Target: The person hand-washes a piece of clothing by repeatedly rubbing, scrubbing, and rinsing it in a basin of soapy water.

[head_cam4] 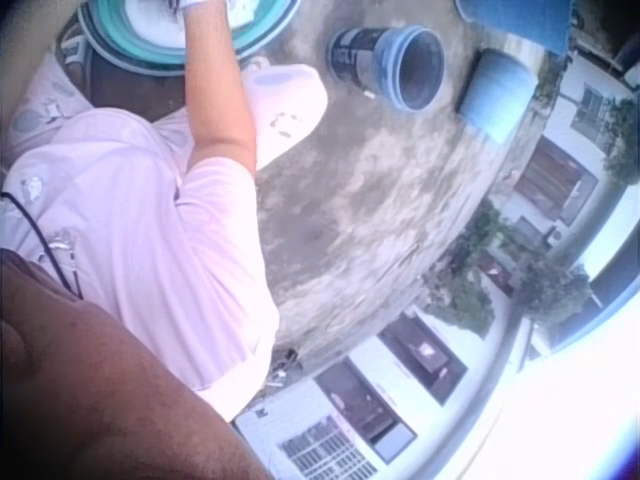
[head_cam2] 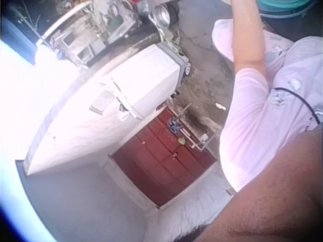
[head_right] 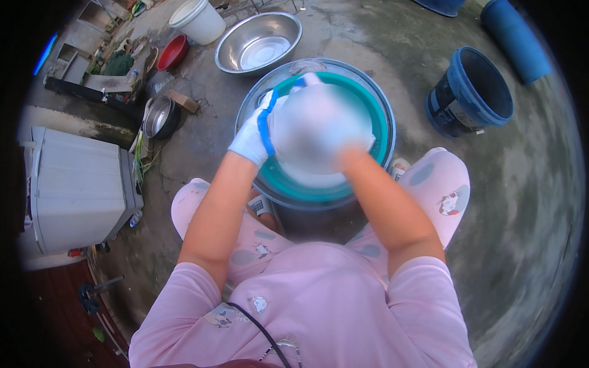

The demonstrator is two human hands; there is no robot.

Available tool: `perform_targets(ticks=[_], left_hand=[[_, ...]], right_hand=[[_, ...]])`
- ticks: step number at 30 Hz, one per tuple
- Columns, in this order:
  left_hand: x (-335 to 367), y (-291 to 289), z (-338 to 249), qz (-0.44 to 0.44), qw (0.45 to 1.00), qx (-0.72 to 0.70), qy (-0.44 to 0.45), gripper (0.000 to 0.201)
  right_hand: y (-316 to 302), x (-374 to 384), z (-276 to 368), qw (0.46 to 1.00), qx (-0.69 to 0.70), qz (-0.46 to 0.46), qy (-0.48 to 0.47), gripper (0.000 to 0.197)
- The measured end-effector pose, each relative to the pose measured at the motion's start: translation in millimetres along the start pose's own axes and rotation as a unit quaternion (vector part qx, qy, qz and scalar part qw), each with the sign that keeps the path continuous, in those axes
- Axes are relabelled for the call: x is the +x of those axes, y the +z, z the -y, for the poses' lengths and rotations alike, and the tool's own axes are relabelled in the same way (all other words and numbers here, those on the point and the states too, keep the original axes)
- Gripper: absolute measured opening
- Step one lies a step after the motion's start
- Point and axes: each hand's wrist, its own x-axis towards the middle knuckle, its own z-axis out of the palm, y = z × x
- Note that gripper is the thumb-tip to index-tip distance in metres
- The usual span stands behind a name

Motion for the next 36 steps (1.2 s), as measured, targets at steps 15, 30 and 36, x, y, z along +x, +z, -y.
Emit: perform_targets(ticks=[15, 30, 36], left_hand=[[7.6, 33.1, -55.0, -0.024, -0.05, -0.951, -0.305, 0.03], [0.0, 27.3, -46.7, -0.043, 0.349, -0.913, -0.208, 0.04], [16.8, -10.5, -39.1, 0.028, 0.048, -0.93, -0.364, 0.033]], right_hand=[[37.8, -18.4, 20.8, 0.977, -0.16, 0.107, 0.088, 0.027], [33.2, -7.8, 7.5, 0.968, -0.155, 0.125, 0.155, 0.027], [40.3, -26.4, -37.3, 0.983, -0.156, -0.027, -0.089, 0.025]])
